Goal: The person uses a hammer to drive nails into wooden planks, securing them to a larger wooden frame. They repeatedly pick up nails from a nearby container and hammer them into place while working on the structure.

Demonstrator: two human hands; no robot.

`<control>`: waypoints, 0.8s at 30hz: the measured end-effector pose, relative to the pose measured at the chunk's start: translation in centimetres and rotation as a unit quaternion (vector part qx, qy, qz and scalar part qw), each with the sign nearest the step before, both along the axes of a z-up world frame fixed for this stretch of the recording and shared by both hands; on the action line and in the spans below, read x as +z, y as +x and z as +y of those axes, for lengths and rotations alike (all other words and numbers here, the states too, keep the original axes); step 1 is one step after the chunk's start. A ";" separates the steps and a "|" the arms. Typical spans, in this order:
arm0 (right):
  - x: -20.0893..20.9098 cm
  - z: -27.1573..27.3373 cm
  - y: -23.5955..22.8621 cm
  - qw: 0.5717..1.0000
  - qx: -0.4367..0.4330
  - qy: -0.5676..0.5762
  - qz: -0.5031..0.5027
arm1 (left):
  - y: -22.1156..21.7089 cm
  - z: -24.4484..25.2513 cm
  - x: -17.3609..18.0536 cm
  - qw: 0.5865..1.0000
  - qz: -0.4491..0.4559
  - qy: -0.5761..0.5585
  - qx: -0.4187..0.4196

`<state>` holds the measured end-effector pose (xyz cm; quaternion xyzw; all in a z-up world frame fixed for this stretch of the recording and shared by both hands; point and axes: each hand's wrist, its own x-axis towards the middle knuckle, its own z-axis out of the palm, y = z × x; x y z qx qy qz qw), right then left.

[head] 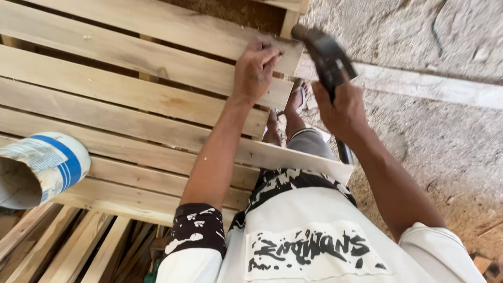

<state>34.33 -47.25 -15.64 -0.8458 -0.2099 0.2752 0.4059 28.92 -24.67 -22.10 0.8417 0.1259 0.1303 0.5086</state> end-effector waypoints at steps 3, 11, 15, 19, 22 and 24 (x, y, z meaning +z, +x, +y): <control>-2.2 0.3 1.4 0.994 -0.045 0.032 -0.091 | 0.3 1.7 -0.4 0.999 0.022 -0.013 -0.043; -6.5 0.3 2.7 0.991 -0.118 -0.062 0.014 | 0.0 1.6 -0.5 0.982 0.103 0.130 -0.095; -6.7 1.2 1.5 0.997 -0.071 -0.008 -0.001 | 0.7 1.8 -0.1 0.950 0.263 0.150 -0.079; -7.2 1.9 1.1 0.998 -0.061 0.006 0.007 | 0.4 2.8 -1.2 0.951 0.189 0.218 -0.112; -6.8 1.3 1.0 0.999 -0.052 -0.003 0.001 | -0.1 2.8 -2.0 0.943 0.178 0.247 -0.136; -6.8 1.5 0.8 0.999 -0.053 0.002 -0.005 | -0.2 3.6 -2.3 0.944 0.174 0.246 -0.135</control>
